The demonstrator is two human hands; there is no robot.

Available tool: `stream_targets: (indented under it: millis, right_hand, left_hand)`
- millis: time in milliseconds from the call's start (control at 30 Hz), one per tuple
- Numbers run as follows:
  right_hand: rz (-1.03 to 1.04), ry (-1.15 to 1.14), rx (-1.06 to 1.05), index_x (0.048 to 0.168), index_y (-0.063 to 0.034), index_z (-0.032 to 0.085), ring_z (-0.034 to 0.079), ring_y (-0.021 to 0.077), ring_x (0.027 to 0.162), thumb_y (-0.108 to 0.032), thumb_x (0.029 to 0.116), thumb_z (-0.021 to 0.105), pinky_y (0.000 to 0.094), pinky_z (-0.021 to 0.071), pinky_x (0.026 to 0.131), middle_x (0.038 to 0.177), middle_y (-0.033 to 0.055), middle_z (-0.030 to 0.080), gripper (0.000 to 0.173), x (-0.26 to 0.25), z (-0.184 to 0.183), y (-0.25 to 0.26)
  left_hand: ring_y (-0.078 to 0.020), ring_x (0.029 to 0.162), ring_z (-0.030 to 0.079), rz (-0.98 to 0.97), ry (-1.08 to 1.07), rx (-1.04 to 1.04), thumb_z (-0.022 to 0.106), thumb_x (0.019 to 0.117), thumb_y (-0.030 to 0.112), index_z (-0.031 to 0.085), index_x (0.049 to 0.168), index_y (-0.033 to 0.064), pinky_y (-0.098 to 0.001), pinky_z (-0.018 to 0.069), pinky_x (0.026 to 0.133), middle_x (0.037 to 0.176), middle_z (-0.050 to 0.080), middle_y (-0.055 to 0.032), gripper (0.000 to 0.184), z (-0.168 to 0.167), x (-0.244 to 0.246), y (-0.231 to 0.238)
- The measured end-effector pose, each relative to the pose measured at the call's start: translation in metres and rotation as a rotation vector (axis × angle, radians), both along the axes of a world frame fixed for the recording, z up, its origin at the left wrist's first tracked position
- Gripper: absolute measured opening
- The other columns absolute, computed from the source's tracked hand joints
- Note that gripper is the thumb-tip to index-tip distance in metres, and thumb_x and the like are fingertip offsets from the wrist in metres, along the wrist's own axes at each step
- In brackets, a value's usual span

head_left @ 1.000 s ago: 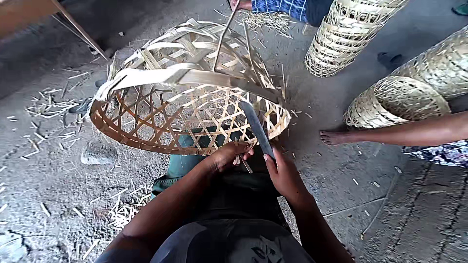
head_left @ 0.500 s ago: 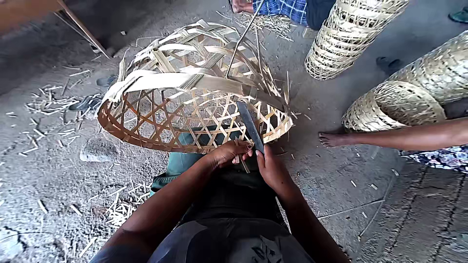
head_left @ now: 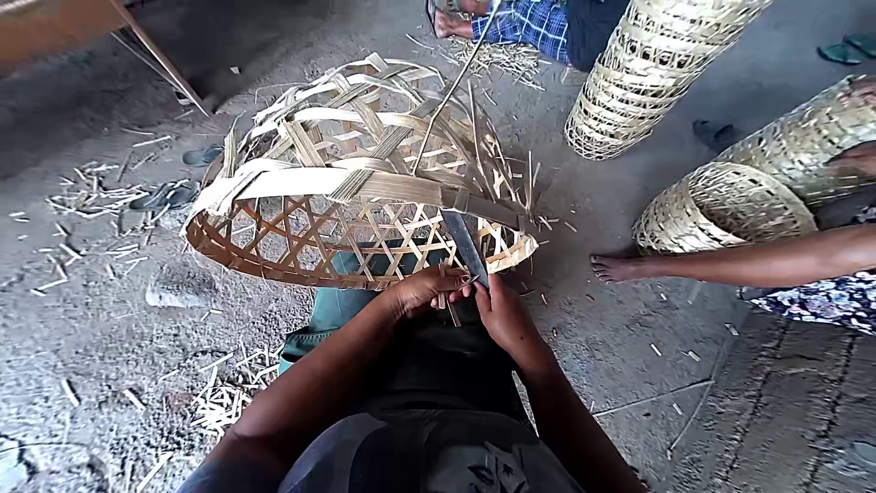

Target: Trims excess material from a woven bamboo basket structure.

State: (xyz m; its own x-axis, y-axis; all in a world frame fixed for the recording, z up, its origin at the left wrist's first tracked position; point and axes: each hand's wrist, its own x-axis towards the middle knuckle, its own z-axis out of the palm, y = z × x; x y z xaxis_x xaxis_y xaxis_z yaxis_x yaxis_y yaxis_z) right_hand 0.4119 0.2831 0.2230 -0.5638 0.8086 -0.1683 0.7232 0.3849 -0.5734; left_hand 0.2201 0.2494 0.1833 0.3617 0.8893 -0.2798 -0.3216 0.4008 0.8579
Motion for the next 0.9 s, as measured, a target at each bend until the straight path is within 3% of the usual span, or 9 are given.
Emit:
stream_targets:
  millis: [133,433,500,567,633,700,800,867,900]
  right_hand:
    - [0.003,0.03,-0.003,0.137,0.0046,0.054,0.071,0.0348,0.101,-0.025,0.1096,0.043,0.0492,0.055,0.092,0.104,0.0221,0.072,0.042,-0.001,0.006,-0.003]
    - [0.044,0.053,0.009,0.134,0.0014,0.056,0.071,0.035,0.1,-0.028,0.1104,0.041,0.0501,0.0559,0.09,0.102,0.0209,0.071,0.04,-0.018,0.019,-0.005]
    - [0.054,-0.008,-0.012,0.139,0.0025,0.054,0.071,0.0374,0.103,-0.027,0.1106,0.04,0.0518,0.0547,0.092,0.106,0.0233,0.071,0.043,-0.02,0.018,-0.004]
    - [0.039,-0.053,-0.112,0.143,0.0045,0.049,0.068,0.0397,0.111,-0.028,0.1114,0.039,0.0538,0.0517,0.099,0.114,0.0263,0.069,0.047,-0.017,0.003,0.002]
    - [0.004,-0.021,-0.212,0.145,0.0038,0.048,0.068,0.0365,0.111,-0.03,0.1117,0.04,0.0515,0.0509,0.1,0.117,0.0253,0.068,0.048,-0.011,-0.008,0.009]
    - [-0.008,0.019,-0.278,0.139,0.0026,0.051,0.068,0.0327,0.096,-0.031,0.1113,0.04,0.0491,0.054,0.09,0.107,0.0223,0.067,0.045,-0.005,-0.014,0.01]
    - [-0.009,0.062,-0.295,0.146,-0.0052,0.049,0.067,0.0293,0.086,-0.03,0.1113,0.038,0.0475,0.0555,0.081,0.105,0.0193,0.066,0.044,-0.009,-0.015,0.013]
    - [-0.032,0.081,-0.301,0.148,-0.0119,0.049,0.068,0.0276,0.087,-0.027,0.1108,0.038,0.0472,0.0558,0.082,0.111,0.0184,0.068,0.041,-0.011,-0.014,0.013]
    - [-0.048,0.088,-0.312,0.147,-0.0145,0.051,0.067,0.0254,0.081,-0.027,0.1105,0.038,0.0455,0.0557,0.076,0.108,0.0165,0.067,0.04,-0.011,-0.016,0.015]
  left_hand:
    - [0.0012,0.056,0.05,0.031,-0.013,0.011,0.047,0.1071,0.019,0.064,0.094,0.0122,-0.0135,0.0408,0.052,0.072,0.057,0.0076,0.023,0.013,-0.003,-0.002]
    - [0.0021,0.054,0.051,0.093,-0.154,-0.007,0.047,0.1063,0.017,0.064,0.092,0.0116,-0.012,0.0451,0.051,0.071,0.058,0.0065,0.023,0.02,-0.02,-0.012]
    - [0.0023,0.055,0.053,0.187,-0.213,0.02,0.054,0.1004,0.018,0.066,0.087,0.0149,-0.0133,0.0472,0.053,0.069,0.058,0.0084,0.018,0.027,-0.028,-0.022]
    - [0.0016,0.055,0.058,0.3,-0.306,0.158,0.07,0.0895,0.025,0.073,0.081,0.0183,-0.014,0.0491,0.051,0.068,0.065,0.0084,0.011,0.055,-0.051,-0.039]
    - [0.0021,0.059,0.057,0.214,-0.219,0.423,0.067,0.097,0.034,0.073,0.093,0.0203,-0.0126,0.0479,0.052,0.076,0.065,0.0087,0.016,0.095,-0.08,-0.045]
    - [0.0013,0.063,0.06,0.152,-0.05,0.54,0.063,0.1013,0.038,0.074,0.098,0.0187,-0.0134,0.0493,0.055,0.081,0.068,0.0067,0.022,0.116,-0.09,-0.059]
    - [0.0049,0.071,0.061,0.065,0.176,0.622,0.058,0.1024,0.046,0.071,0.11,0.0185,-0.0107,0.05,0.059,0.087,0.068,0.0108,0.032,0.118,-0.105,-0.086]
    - [0.0058,0.069,0.06,0.154,0.383,0.576,0.059,0.1025,0.045,0.072,0.112,0.0183,-0.0108,0.0488,0.057,0.088,0.069,0.0115,0.031,0.106,-0.126,-0.114]
    - [0.0053,0.067,0.059,0.233,0.549,0.509,0.058,0.1038,0.041,0.072,0.112,0.0175,-0.0116,0.0492,0.057,0.088,0.069,0.0112,0.029,0.099,-0.142,-0.128]
